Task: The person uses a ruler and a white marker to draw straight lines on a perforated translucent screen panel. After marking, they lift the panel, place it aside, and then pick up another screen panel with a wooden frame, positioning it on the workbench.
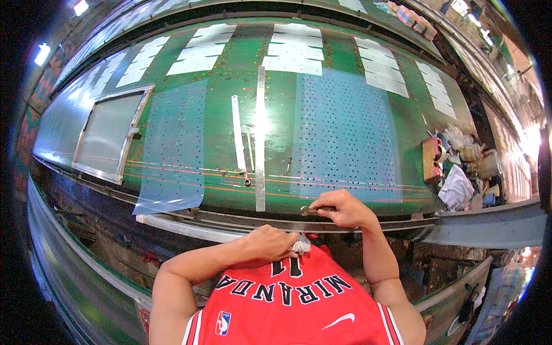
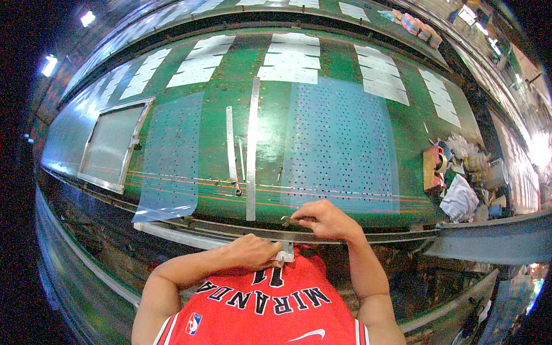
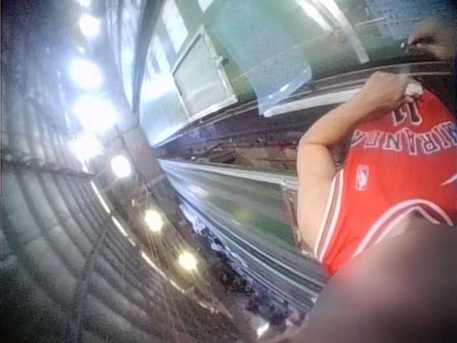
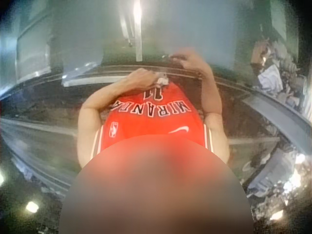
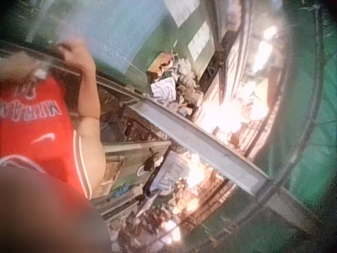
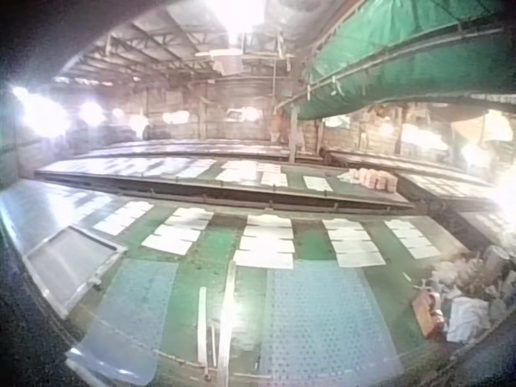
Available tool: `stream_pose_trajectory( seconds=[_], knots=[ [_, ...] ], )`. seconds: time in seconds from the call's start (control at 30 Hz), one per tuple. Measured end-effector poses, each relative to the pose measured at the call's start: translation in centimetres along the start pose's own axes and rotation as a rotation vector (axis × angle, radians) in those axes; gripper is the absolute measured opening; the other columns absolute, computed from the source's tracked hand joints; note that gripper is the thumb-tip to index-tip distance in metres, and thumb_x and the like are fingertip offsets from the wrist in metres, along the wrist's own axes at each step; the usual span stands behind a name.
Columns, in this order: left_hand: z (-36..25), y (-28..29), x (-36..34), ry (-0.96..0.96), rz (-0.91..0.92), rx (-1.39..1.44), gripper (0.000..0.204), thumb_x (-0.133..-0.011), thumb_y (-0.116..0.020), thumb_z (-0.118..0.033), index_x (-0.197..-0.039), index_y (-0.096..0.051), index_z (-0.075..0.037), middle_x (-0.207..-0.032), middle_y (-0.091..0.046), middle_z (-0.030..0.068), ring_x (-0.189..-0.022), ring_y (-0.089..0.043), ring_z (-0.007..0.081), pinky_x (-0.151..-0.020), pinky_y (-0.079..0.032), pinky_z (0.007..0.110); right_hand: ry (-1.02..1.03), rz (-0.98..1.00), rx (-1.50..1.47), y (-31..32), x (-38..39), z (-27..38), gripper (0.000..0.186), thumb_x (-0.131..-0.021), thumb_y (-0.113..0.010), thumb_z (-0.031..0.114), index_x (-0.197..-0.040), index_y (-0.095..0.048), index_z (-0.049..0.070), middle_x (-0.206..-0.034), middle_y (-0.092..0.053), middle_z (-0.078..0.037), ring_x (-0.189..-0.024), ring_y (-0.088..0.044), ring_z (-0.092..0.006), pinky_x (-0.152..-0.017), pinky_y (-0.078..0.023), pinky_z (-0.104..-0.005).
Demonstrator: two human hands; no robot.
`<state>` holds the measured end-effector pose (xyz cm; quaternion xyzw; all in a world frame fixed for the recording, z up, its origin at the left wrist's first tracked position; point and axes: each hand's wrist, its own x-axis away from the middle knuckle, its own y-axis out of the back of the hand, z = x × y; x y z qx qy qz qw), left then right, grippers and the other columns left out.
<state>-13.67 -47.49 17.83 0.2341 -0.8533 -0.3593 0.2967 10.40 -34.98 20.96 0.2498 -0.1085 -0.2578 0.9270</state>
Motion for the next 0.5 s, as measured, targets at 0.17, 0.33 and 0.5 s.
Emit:
stream_pose_trajectory(
  seconds=[0.17, 0.33, 0.5],
  knots=[
    [0.6, 0.3, -0.7, -0.029, 0.029, -0.055, 0.057, -0.100, -0.051, -0.059, -0.105, -0.054, -0.002, -0.075, -0.069, 0.0211, -0.071, -0.071, 0.0426, -0.061, -0.057, 0.054, -0.007, 0.060, -0.009, 0.1, -0.1, 0.5, 0.023, -0.084, -0.072, 0.000, -0.107, -0.073, 0.002, -0.094, -0.073, -0.018, -0.087, -0.072, -0.0346, -0.077, -0.056, -0.0413],
    [0.7, 0.1, -0.7, -0.037, 0.019, -0.026, 0.060, -0.099, -0.052, -0.062, -0.105, -0.054, -0.002, -0.075, -0.069, 0.0208, -0.071, -0.071, 0.0422, -0.061, -0.057, 0.053, 0.047, 0.018, 0.009, 0.3, 0.3, 0.5, 0.025, -0.082, -0.073, 0.001, -0.107, -0.074, 0.002, -0.092, -0.073, -0.018, -0.085, -0.071, -0.0349, -0.076, -0.056, -0.0422],
    [1.0, 0.3, -0.9, -0.034, 0.032, -0.025, 0.062, -0.097, -0.053, -0.064, -0.105, -0.054, -0.002, -0.077, -0.070, 0.0216, -0.073, -0.072, 0.0426, -0.063, -0.058, 0.053, -0.064, 0.157, 0.026, 1.4, 0.6, 2.1, 0.025, -0.082, -0.074, 0.004, -0.107, -0.075, 0.003, -0.096, -0.073, -0.019, -0.091, -0.072, -0.0325, -0.079, -0.056, -0.0399]
  ],
)
